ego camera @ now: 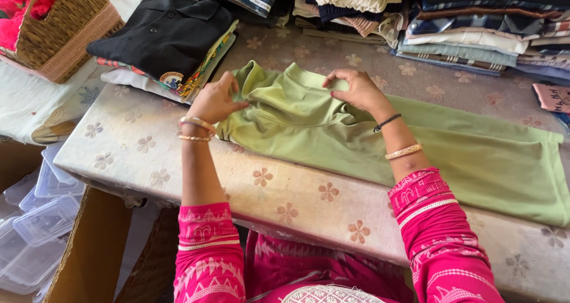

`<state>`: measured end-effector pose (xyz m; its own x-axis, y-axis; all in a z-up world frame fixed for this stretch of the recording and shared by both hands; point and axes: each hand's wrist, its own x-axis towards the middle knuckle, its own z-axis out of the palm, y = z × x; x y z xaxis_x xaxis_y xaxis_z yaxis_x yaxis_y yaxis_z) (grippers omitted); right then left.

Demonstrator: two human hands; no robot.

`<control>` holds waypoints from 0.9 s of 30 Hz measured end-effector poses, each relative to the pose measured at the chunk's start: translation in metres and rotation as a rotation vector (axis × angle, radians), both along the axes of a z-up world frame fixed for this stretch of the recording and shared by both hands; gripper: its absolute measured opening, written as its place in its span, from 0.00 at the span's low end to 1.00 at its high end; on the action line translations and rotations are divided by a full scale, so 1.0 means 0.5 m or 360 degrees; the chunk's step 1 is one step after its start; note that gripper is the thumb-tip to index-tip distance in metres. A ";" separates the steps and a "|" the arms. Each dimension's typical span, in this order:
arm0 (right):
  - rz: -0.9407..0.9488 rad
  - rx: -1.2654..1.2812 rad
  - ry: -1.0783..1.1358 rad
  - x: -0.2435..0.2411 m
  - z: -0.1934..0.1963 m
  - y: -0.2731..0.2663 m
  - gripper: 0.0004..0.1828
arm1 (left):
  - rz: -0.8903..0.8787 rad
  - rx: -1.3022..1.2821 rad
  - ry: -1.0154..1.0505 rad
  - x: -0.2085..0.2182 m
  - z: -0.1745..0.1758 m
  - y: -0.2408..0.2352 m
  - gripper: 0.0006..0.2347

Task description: Fold various shirts and polo shirts on a flat surface.

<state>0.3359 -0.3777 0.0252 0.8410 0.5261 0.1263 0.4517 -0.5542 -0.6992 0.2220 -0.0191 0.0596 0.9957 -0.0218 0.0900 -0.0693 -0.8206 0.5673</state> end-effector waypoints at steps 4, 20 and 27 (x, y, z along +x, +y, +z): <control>0.0049 0.0017 -0.0005 0.001 -0.004 0.000 0.15 | -0.0030 0.0334 0.0197 -0.031 -0.038 0.025 0.22; 0.0921 -0.0711 -0.0028 -0.178 -0.002 0.155 0.23 | 0.0067 -0.0256 0.0188 -0.152 -0.080 0.078 0.18; 0.0889 -0.0724 -0.0140 -0.196 0.017 0.166 0.12 | -0.0152 -0.0570 -0.0361 -0.162 -0.066 0.081 0.08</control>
<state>0.2380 -0.2947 0.0338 0.4282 0.8906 -0.1528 0.7963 -0.4519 -0.4022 0.1408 0.0213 0.0268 0.9449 -0.0403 0.3249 -0.2909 -0.5587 0.7766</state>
